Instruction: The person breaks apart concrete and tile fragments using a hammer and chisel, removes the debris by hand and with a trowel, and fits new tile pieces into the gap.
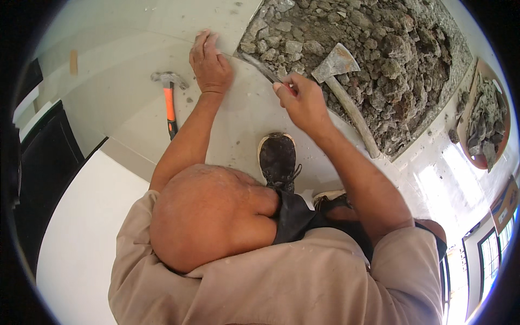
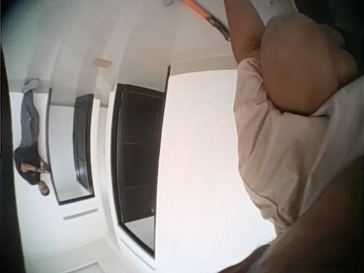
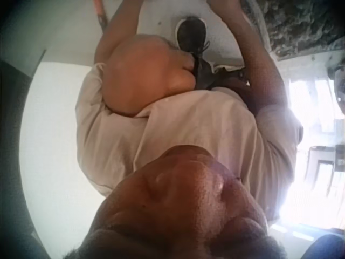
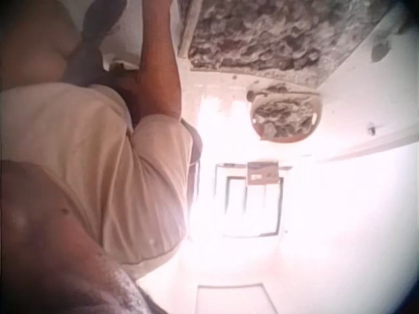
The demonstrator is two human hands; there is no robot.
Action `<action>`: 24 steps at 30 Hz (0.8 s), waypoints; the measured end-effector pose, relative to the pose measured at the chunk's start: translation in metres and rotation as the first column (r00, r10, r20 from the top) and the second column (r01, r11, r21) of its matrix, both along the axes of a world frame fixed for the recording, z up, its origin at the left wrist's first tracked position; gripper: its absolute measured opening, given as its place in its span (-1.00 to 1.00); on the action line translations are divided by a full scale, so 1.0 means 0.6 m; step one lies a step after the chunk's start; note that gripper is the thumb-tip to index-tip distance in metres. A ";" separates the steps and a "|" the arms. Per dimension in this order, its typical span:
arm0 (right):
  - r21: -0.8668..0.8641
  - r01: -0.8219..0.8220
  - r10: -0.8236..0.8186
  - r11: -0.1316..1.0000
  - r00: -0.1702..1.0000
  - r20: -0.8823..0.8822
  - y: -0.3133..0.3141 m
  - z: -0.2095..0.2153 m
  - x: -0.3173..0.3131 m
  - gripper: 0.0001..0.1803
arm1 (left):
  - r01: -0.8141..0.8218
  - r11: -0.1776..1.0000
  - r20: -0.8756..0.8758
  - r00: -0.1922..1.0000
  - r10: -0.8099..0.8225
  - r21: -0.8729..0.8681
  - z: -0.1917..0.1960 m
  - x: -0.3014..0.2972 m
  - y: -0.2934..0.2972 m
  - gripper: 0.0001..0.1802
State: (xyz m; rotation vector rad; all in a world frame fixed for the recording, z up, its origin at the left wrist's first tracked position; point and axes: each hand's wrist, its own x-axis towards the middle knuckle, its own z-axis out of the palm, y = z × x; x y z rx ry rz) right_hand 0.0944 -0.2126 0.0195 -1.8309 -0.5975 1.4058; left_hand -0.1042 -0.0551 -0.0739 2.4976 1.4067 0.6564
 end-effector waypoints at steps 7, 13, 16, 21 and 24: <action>-0.146 -0.291 0.297 0.945 0.955 0.016 0.071 -0.020 0.072 -0.69 | -0.007 1.000 -0.009 1.000 0.007 0.004 0.003 0.008 0.006 -0.49; -0.163 -0.114 0.129 0.980 0.988 0.084 0.016 0.061 0.137 -0.65 | -0.007 1.000 -0.035 0.999 0.006 -0.026 0.005 0.002 0.001 -0.50; -0.235 -0.380 0.409 0.895 0.908 0.090 -0.010 0.096 0.173 -0.66 | -0.006 1.000 -0.052 0.999 0.005 -0.023 0.004 -0.001 0.001 -0.51; -0.205 -0.431 0.456 0.879 0.885 0.097 -0.040 0.050 0.163 -0.67 | 0.002 1.000 -0.016 1.000 -0.002 0.005 0.006 0.012 0.002 -0.51; -0.247 -0.257 0.266 0.934 0.964 0.004 -0.051 0.038 0.167 -0.70 | 0.013 1.000 -0.011 1.000 -0.013 -0.003 0.008 0.011 0.003 -0.52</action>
